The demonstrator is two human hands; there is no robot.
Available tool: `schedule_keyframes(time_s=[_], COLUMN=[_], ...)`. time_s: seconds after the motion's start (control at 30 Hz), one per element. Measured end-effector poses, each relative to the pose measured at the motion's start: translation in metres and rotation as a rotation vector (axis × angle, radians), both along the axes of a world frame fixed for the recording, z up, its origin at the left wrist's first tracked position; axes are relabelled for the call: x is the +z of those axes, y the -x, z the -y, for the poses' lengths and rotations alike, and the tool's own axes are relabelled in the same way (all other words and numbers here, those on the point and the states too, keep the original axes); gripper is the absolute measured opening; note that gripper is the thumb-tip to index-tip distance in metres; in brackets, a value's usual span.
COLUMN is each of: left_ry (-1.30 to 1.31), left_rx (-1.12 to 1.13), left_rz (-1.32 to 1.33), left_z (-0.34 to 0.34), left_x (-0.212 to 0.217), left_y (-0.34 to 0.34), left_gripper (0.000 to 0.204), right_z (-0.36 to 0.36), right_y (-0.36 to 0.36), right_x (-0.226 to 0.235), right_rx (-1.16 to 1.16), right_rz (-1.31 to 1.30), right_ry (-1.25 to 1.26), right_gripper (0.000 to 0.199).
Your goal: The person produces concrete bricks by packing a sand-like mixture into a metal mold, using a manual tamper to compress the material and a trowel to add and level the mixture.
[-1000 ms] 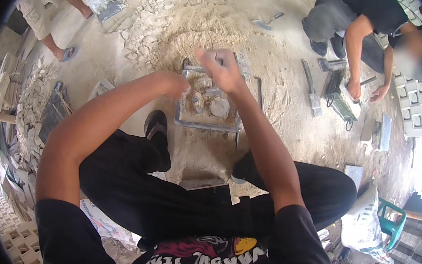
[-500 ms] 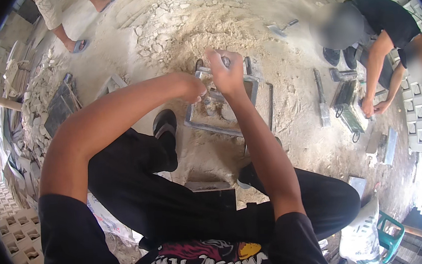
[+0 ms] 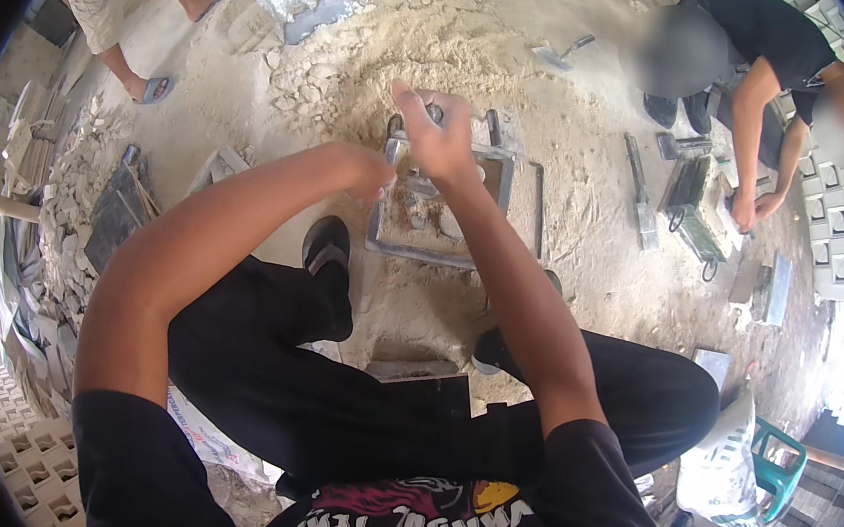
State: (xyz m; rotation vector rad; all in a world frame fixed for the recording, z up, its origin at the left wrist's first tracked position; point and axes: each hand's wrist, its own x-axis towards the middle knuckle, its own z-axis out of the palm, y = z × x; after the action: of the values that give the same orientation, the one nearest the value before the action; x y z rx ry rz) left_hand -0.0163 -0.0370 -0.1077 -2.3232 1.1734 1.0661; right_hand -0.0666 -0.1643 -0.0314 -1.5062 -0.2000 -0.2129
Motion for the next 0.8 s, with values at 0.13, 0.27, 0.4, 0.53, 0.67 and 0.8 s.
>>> schedule_keyframes(time_s=[0.13,0.27,0.4,0.53,0.67,0.8], left_ry=[0.04,-0.044,-0.035,0.077,0.208,0.046], left_rx=[0.066,0.112,0.183,0.106,0.083,0.096], left_rz=[0.158,0.252,0.21,0.187,0.106,0.127], left_z=[0.0,-0.015,-0.015,-0.023,-0.024,-0.013], left_x=[0.02,0.043,0.05,0.027,0.009,0.024], left_y=[-0.007,-0.025,-0.028,-0.027,-0.036,-0.035], left_gripper=[0.027,0.026,0.025,0.024,0.024,0.03], right_z=[0.008,0.003,0.001,-0.012,-0.015,0.006], right_y=[0.003,-0.002,-0.004,0.001,-0.003,-0.006], right_x=[-0.015,-0.01,-0.015,0.002,-0.008,0.007], right_rx=[0.101,0.173,0.171,0.111,0.122,0.135], right_rz=[0.018,0.052,-0.033,-0.003,0.089,-0.015], right_ry=[0.134,0.068,0.14,0.138,0.252,0.291], right_gripper=[0.041,0.044,0.047,0.047,0.046,0.045])
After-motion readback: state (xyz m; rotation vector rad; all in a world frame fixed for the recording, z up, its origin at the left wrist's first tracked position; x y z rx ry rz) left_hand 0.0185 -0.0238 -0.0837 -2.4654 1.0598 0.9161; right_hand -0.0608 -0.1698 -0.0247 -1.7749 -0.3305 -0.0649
